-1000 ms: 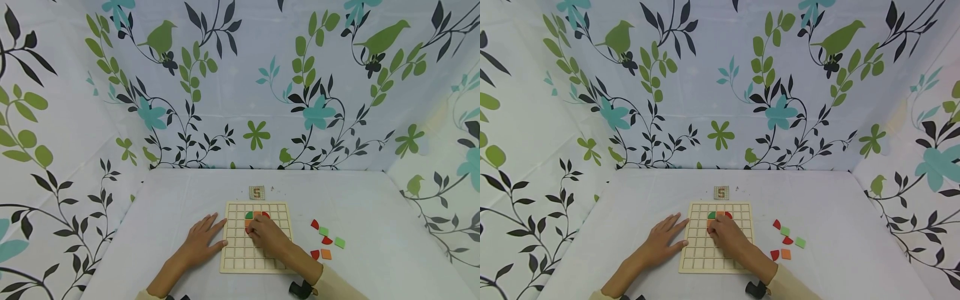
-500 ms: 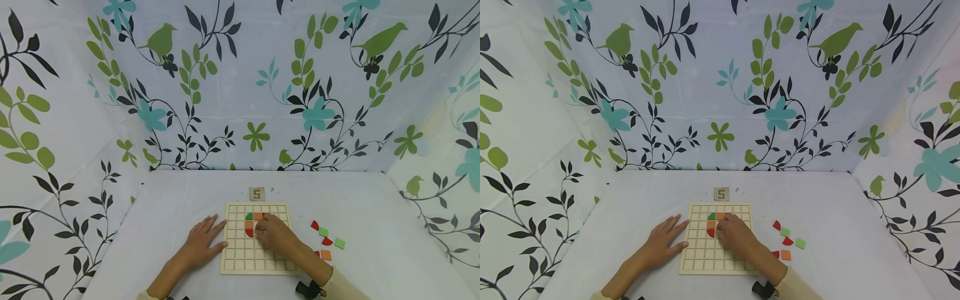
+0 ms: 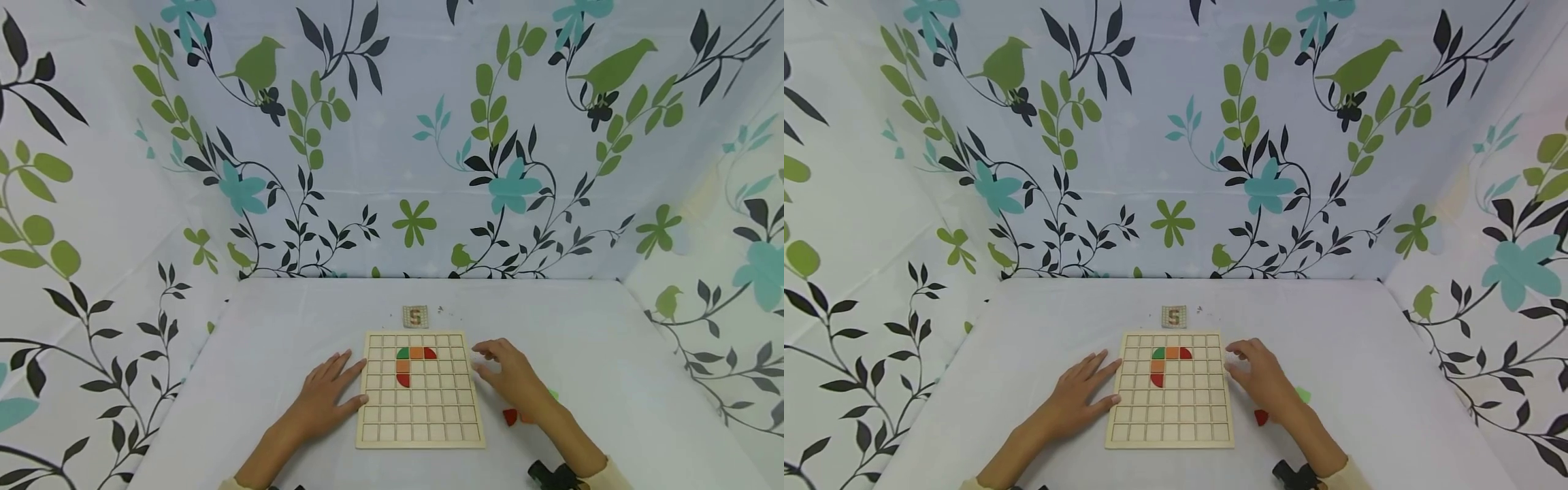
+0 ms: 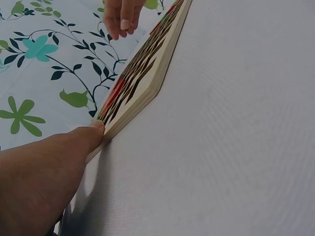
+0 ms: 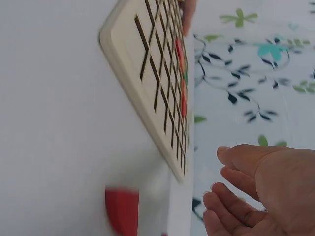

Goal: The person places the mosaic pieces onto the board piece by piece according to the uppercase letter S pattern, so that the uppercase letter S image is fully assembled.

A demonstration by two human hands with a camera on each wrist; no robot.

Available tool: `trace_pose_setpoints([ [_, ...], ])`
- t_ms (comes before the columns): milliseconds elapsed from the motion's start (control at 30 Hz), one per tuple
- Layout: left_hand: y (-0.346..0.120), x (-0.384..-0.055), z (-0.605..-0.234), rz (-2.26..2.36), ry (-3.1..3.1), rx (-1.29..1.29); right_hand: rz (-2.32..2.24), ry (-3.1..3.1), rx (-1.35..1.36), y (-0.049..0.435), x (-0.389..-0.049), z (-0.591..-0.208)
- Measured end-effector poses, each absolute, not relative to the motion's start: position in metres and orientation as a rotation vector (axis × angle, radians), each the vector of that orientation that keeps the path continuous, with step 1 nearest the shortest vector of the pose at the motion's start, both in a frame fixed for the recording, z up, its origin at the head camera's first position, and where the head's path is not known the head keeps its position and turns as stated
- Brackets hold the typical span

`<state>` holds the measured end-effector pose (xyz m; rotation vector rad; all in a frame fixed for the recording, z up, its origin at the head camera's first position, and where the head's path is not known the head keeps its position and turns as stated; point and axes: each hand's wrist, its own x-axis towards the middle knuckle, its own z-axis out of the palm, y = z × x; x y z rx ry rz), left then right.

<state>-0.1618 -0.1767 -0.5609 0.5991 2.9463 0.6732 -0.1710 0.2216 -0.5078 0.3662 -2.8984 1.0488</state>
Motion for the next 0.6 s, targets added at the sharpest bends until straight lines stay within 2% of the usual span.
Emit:
trace_pose_setpoints([
  [300, -0.179, -0.162, -0.56, 0.665, 2.944, 0.583, 0.936, -3.013, 0.094, 0.28, -0.155, -0.509],
  [600, -0.18, -0.162, -0.561, 0.671, 2.94, 0.599, 0.945, -3.062, 0.097, 0.291, -0.155, -0.517],
])
